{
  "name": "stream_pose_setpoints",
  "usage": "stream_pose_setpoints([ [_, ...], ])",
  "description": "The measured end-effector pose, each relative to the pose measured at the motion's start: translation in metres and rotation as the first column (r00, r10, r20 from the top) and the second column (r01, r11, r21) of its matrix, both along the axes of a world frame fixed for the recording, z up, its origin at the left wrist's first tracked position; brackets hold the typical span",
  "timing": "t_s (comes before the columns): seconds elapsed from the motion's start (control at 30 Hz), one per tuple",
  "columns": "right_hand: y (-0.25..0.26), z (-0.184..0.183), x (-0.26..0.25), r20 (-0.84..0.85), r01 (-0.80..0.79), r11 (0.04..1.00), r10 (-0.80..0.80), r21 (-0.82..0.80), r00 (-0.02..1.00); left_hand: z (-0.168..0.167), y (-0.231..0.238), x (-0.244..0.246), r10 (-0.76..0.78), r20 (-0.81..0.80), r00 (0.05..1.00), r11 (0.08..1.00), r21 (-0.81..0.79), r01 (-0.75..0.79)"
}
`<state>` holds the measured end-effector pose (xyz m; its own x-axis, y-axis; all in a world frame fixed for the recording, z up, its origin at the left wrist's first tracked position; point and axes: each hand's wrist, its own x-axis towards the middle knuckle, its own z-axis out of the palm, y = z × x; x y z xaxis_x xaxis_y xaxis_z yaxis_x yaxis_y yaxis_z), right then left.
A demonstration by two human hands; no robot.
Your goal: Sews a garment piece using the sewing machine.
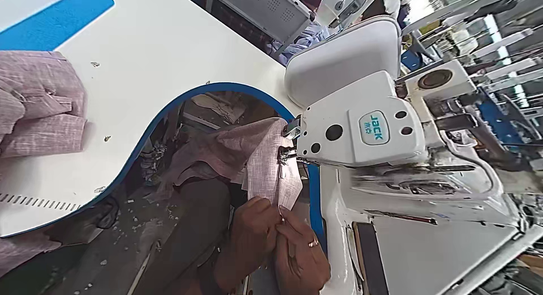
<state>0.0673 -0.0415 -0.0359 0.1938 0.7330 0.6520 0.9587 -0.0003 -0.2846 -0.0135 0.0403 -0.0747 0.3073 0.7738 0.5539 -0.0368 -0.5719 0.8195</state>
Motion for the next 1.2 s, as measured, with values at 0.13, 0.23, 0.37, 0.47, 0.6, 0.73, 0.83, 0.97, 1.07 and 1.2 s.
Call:
stream_pose_setpoints([
  [0.13,0.022,0.003,0.009,0.022,0.054,0.999,-0.053,-0.006,0.998,0.003,0.019,0.015,0.078,-0.069,0.995,0.996,0.059,-0.074],
  [0.23,0.030,0.003,0.014,0.010,0.078,0.995,-0.077,-0.070,0.997,0.006,0.023,0.022,0.093,-0.120,0.988,0.995,0.047,-0.088],
  [0.37,0.027,-0.002,0.017,-0.031,0.026,0.997,-0.028,-0.070,0.999,0.010,0.021,0.017,0.131,-0.151,0.980,0.987,0.109,-0.115],
  [0.47,0.025,-0.006,0.006,-0.019,-0.028,0.995,0.027,-0.096,0.999,0.050,0.055,-0.013,-0.070,-0.149,0.986,0.991,-0.124,0.051],
  [0.6,0.030,-0.007,0.000,0.148,-0.049,0.983,0.076,-0.179,0.986,0.032,0.131,0.028,-0.387,0.290,0.875,0.527,-0.710,0.468],
  [0.73,0.034,-0.006,0.003,0.134,-0.059,0.979,0.086,-0.195,0.987,0.012,0.183,0.104,-0.355,0.514,0.781,0.275,-0.741,0.613],
  [0.83,0.032,-0.010,0.007,0.122,-0.068,0.985,0.088,-0.157,0.989,0.025,0.202,0.131,-0.385,0.284,0.878,0.380,-0.818,0.431],
  [0.97,0.040,-0.015,0.007,0.100,-0.086,0.993,0.093,-0.076,0.991,-0.025,0.160,0.125,-0.194,0.205,0.959,0.422,-0.865,0.271],
  [1.07,0.020,0.000,0.005,-0.207,-0.092,0.995,0.083,-0.036,0.975,-0.039,0.138,0.086,0.004,0.282,0.959,0.579,-0.783,0.228],
  [1.2,0.004,0.058,-0.024,-0.586,0.067,0.998,-0.044,0.018,0.809,0.080,0.037,-0.022,-0.301,0.409,0.861,0.873,-0.246,0.422],
])
